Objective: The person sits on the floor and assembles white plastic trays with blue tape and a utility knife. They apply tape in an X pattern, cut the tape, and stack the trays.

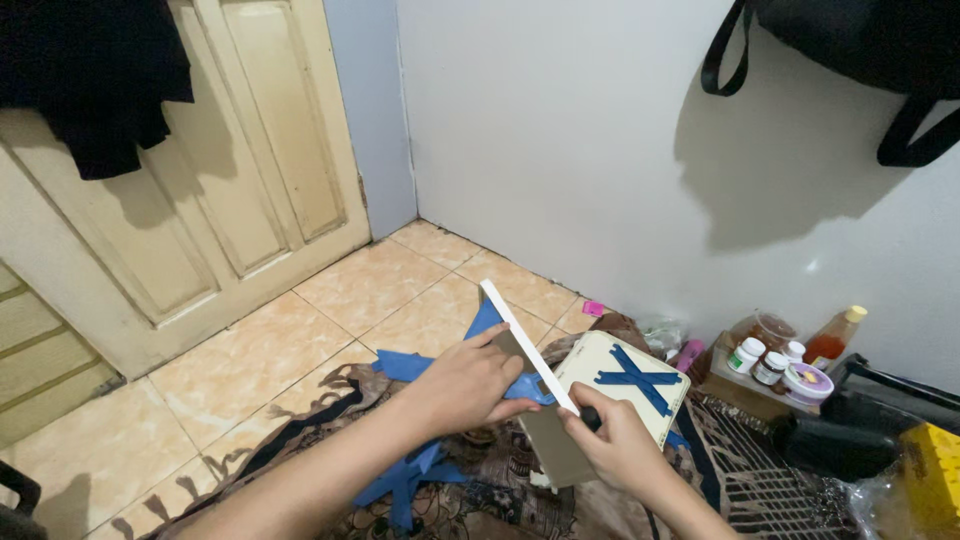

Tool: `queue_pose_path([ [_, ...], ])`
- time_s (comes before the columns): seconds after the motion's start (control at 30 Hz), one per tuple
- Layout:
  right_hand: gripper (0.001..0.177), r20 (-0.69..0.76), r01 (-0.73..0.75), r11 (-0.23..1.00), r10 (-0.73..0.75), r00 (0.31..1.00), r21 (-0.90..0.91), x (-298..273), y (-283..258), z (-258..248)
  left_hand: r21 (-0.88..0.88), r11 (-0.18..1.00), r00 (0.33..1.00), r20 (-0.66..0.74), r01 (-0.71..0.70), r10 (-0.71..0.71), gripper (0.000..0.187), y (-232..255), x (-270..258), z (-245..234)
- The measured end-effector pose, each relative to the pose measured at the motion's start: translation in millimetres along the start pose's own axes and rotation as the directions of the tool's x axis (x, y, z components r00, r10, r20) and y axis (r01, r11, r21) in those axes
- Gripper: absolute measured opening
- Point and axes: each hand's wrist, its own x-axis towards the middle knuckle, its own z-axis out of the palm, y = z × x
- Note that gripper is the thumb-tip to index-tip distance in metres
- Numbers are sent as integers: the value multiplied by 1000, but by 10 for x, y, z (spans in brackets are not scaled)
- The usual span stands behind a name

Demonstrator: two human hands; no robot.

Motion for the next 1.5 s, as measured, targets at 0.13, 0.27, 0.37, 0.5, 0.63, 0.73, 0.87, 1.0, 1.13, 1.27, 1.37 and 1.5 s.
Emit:
queue_pose_path([
  [0.13,23,1,-4,999,4,1000,48,-20,-2,27,55,996,988,133,77,-83,63,83,-41,45],
  [0.27,22,10,17,997,-18,1000,76,-65,36,70,101,993,990,121,54,-66,68,147,-69,147],
  [0.37,21,-20,9,1000,-9,1000,14,-89,38,117,172,984,974,214,39,-76,70,126,-50,227],
  [0.5,23,-92,-101,978,86,992,-180,-117,-52,180,173,983,962,255,55,-99,73,121,-21,334],
  [0.63,26,-136,-92,976,66,988,-197,-196,-214,237,173,985,975,219,6,-45,78,98,-24,386],
  [0.73,32,-98,-201,954,183,978,-224,-211,-313,242,161,987,972,229,17,-54,78,93,-52,389],
  [0.87,37,-91,-212,955,197,976,-208,-200,-373,243,134,990,978,201,36,-63,78,83,-53,364],
  [1.0,36,-137,-27,969,-7,991,-245,-187,-329,293,110,991,960,262,71,-98,79,76,-57,360],
  [1.13,32,-107,-162,954,139,984,-254,-218,-237,371,121,993,976,215,10,-36,79,51,-72,393],
  [1.27,32,-122,-51,976,25,992,-210,-171,-216,366,79,994,939,330,77,-99,81,-13,-40,360],
  [1.37,30,-38,-8,949,-4,999,-314,5,-255,266,116,989,928,351,87,-123,81,-14,-32,245],
  [1.5,29,14,-95,895,112,994,-436,235,-263,-77,43,978,964,167,204,-208,62,23,54,-42],
])
